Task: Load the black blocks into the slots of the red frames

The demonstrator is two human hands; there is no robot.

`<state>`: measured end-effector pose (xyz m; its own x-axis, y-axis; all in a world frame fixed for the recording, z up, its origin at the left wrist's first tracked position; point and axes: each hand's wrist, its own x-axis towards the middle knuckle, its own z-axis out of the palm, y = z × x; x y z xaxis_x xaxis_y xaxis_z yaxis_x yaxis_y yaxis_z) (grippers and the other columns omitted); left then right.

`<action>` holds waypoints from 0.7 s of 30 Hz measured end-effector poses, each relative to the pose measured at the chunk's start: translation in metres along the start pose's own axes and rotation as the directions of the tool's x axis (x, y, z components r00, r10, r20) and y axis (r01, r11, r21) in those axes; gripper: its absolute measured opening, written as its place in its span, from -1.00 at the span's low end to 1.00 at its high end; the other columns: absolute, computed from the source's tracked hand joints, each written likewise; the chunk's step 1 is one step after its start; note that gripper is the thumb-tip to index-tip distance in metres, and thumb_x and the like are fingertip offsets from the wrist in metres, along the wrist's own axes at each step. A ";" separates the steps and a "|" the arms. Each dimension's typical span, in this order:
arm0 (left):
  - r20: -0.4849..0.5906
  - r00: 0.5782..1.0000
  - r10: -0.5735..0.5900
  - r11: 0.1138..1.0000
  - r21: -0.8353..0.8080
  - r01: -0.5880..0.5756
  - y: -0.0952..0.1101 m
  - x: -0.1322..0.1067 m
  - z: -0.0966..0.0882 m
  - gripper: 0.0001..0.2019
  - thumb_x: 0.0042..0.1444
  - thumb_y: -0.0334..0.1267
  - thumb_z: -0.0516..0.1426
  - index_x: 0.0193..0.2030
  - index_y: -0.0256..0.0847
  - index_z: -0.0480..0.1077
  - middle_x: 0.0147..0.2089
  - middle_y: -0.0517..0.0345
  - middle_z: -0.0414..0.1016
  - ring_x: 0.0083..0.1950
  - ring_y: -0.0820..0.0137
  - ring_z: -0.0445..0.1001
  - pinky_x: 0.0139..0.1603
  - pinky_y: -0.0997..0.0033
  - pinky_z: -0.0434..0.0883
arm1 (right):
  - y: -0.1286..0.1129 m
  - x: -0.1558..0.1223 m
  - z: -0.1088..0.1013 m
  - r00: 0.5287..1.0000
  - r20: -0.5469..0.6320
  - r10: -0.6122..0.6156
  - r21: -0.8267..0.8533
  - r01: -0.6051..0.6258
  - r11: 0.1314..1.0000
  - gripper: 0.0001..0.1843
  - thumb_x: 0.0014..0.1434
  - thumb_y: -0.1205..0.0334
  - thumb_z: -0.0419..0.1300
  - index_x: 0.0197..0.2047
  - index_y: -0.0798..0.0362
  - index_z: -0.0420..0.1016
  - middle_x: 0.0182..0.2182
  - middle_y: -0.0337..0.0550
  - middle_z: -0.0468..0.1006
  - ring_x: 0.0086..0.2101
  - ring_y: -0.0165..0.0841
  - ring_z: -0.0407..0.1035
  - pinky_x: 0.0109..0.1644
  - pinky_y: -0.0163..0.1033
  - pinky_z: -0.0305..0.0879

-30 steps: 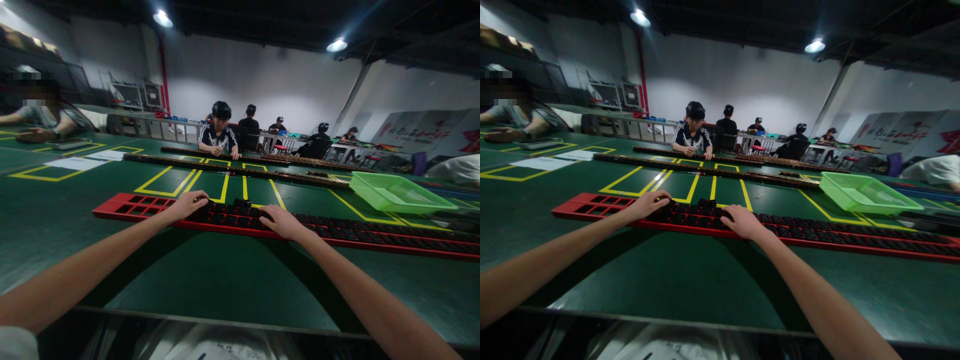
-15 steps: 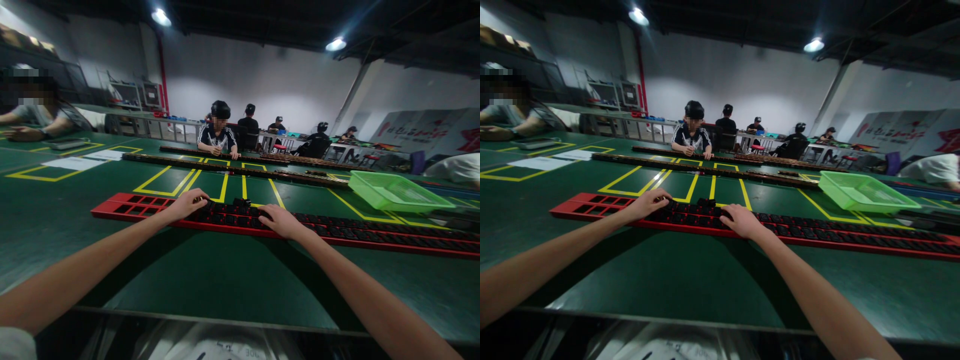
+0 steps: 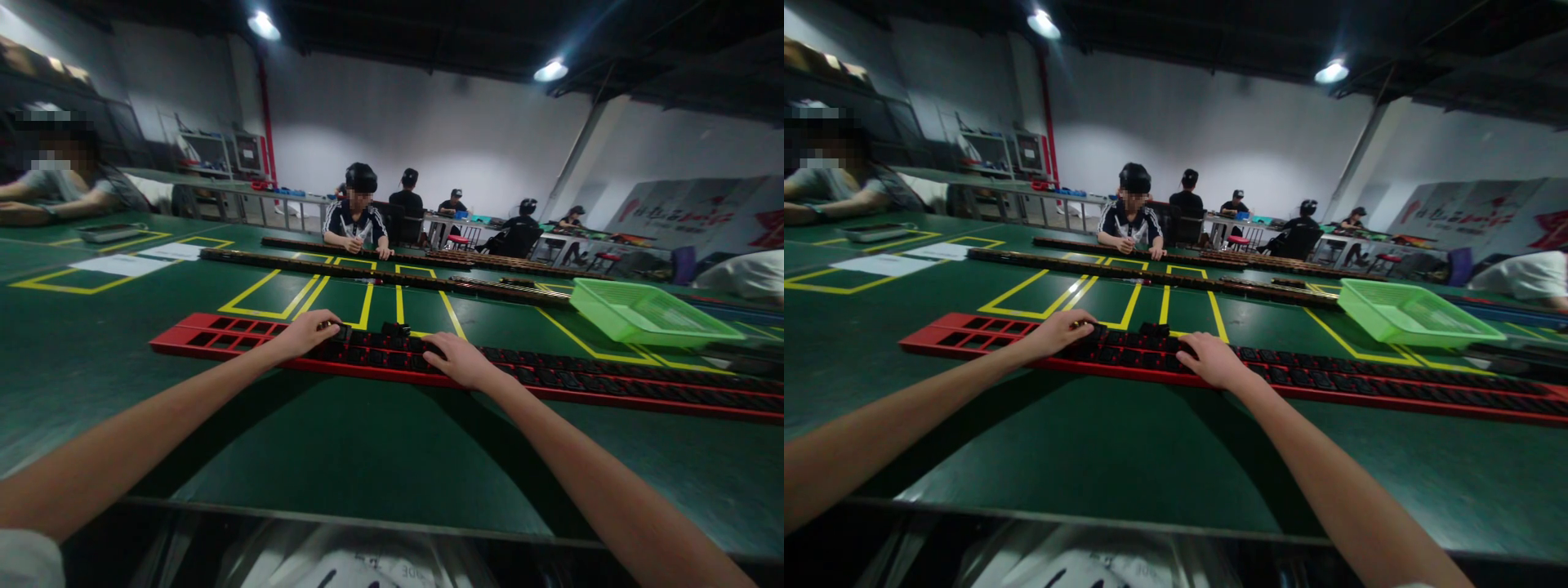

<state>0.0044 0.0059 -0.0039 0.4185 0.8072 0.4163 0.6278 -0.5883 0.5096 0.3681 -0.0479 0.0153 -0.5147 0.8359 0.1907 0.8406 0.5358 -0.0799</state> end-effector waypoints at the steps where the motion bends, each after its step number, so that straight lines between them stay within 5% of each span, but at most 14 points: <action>1: 0.007 1.000 -0.015 1.000 0.002 0.015 -0.001 0.001 0.000 -0.68 0.17 -0.04 0.04 -0.17 -0.17 0.51 -0.20 0.05 0.57 -0.15 0.21 0.49 -0.10 0.26 0.39 | 0.000 0.000 0.000 1.000 -0.001 -0.001 -0.002 0.001 1.000 -0.53 0.37 0.00 0.01 0.19 0.09 0.40 0.05 0.09 0.50 -0.01 -0.13 0.40 0.09 -0.05 0.30; 8: 0.033 0.999 0.013 1.000 -0.007 -0.013 -0.004 0.002 0.002 -0.65 0.18 -0.01 0.04 -0.19 -0.21 0.52 -0.19 0.00 0.54 -0.14 0.18 0.46 -0.03 0.18 0.37 | 0.002 0.000 0.002 1.000 -0.009 -0.012 -0.003 0.012 1.000 -0.53 0.38 -0.02 -0.01 0.18 0.08 0.40 0.03 0.08 0.51 -0.02 -0.14 0.39 0.08 -0.06 0.30; 14: 0.063 0.997 0.048 0.999 -0.013 -0.048 -0.006 -0.001 0.005 -0.56 0.16 -0.02 0.13 0.12 -0.17 0.43 0.06 -0.05 0.50 0.03 0.14 0.44 0.05 0.16 0.36 | 0.002 0.000 0.001 1.000 -0.011 -0.015 -0.006 0.015 1.000 -0.51 0.38 -0.03 -0.01 0.19 0.09 0.39 0.04 0.09 0.50 -0.02 -0.13 0.39 0.07 -0.05 0.31; 21: 0.084 0.991 0.107 0.993 0.046 -0.111 -0.009 0.001 0.005 -0.65 0.25 -0.09 0.05 0.07 -0.18 0.45 -0.03 -0.06 0.51 0.02 0.12 0.42 0.09 0.10 0.32 | 0.002 0.000 0.002 1.000 -0.008 -0.012 -0.010 0.011 1.000 -0.51 0.38 -0.04 -0.02 0.19 0.08 0.39 0.03 0.08 0.50 -0.02 -0.14 0.39 0.08 -0.08 0.31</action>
<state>0.0021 0.0123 -0.0122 0.5368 0.7407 0.4039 0.6069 -0.6716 0.4251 0.3697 -0.0464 0.0136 -0.5230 0.8287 0.1995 0.8362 0.5441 -0.0682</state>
